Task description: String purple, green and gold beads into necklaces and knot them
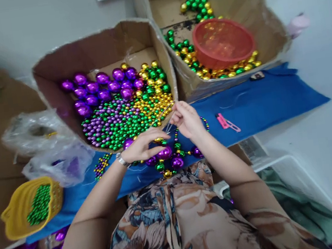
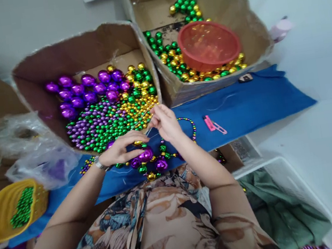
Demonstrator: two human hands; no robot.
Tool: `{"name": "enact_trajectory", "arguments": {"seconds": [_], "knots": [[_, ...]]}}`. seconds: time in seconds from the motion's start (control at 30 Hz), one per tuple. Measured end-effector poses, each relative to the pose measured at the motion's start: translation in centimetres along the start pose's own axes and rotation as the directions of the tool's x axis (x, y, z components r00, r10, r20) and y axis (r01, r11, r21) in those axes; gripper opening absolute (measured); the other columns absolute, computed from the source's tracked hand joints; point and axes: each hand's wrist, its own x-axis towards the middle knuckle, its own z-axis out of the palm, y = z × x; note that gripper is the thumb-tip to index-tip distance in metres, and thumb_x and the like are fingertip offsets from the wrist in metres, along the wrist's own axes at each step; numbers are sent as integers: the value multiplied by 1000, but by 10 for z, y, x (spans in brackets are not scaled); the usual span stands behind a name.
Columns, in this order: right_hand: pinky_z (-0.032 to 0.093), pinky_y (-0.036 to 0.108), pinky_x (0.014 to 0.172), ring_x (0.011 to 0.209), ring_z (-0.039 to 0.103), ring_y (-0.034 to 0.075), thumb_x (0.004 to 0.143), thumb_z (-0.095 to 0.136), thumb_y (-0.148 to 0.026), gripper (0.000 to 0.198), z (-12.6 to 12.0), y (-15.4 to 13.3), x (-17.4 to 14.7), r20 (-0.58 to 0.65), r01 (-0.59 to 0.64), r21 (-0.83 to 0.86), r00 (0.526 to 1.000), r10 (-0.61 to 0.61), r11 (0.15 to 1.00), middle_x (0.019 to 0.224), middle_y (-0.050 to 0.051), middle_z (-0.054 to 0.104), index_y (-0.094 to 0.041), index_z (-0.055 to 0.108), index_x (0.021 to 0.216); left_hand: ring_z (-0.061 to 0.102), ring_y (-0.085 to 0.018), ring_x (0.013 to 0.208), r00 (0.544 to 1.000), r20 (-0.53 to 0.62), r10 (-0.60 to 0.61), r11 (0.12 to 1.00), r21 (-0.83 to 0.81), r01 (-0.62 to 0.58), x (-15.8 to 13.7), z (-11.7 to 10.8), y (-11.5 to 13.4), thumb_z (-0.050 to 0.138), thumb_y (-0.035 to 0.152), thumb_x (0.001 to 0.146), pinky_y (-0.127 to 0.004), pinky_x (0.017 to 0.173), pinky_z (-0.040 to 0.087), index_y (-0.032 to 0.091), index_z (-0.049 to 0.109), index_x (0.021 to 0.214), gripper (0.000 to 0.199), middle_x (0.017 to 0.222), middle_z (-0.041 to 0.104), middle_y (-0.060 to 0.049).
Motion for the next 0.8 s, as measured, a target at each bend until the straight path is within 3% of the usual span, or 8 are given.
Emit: {"name": "enact_trajectory", "arguments": {"seconds": [0.1,0.2,0.23,0.3,0.4,0.47,0.67,0.8], "knots": [[52,22,62,53,45,6,79,66,-58,38,-12,10,-1,18,-38,-57,999,40,998,58,-9,37,-22,54,82,63,-21,110,999,51,-10,997,72,7,1,-6,-1,64,23,88,-41,96,52,22,64,118,29,112,69,-8],[54,29,76,73,60,11,85,58,-57,37,-49,8,-10,61,48,-423,998,-24,905,76,-3,59,-22,59,97,64,-19,104,1000,7,-18,993,113,17,0,-7,-4,62,21,89,-37,91,54,22,67,114,25,106,71,-7],[53,30,81,82,62,13,87,57,-53,35,-68,3,-16,68,107,-592,994,-83,798,87,1,65,-22,61,103,65,-20,104,999,-20,-27,993,116,29,0,-7,-5,63,21,89,-36,91,54,23,68,114,25,105,72,-6],[49,33,91,97,62,16,92,53,-43,31,-112,-11,-27,58,156,-885,972,-229,438,107,7,67,-20,63,111,65,-21,105,995,-82,-50,993,103,59,-2,-6,-6,65,23,87,-37,91,55,24,69,114,27,105,72,-6],[44,36,94,104,57,22,97,41,-32,35,-181,-34,-42,-151,-189,-978,936,-318,-90,114,14,64,-15,64,118,66,-22,104,982,-165,-93,993,50,103,-4,-6,-5,69,25,84,-38,92,55,25,70,113,29,106,72,-6],[42,35,93,104,55,25,96,41,-29,40,-215,-43,-51,-297,-385,-870,908,-296,-309,119,18,61,-13,61,126,66,-23,104,972,-194,-130,991,3,133,-4,-6,-5,70,26,83,-39,93,54,26,70,113,29,107,72,-6],[44,34,85,97,57,25,94,45,-28,40,-248,-39,-72,-365,-414,-825,910,-195,-384,109,19,62,-13,62,127,67,-21,103,949,-252,-192,981,-54,184,-1,-2,3,72,28,82,-35,92,55,22,70,113,31,112,71,-9],[48,37,79,87,61,23,95,41,-28,41,-252,-43,-71,-371,-471,-835,864,-339,-285,109,19,61,-13,65,123,68,-19,101,953,-256,-163,985,-106,140,-3,-2,5,72,26,82,-33,89,56,20,70,114,32,110,72,-10]]}}
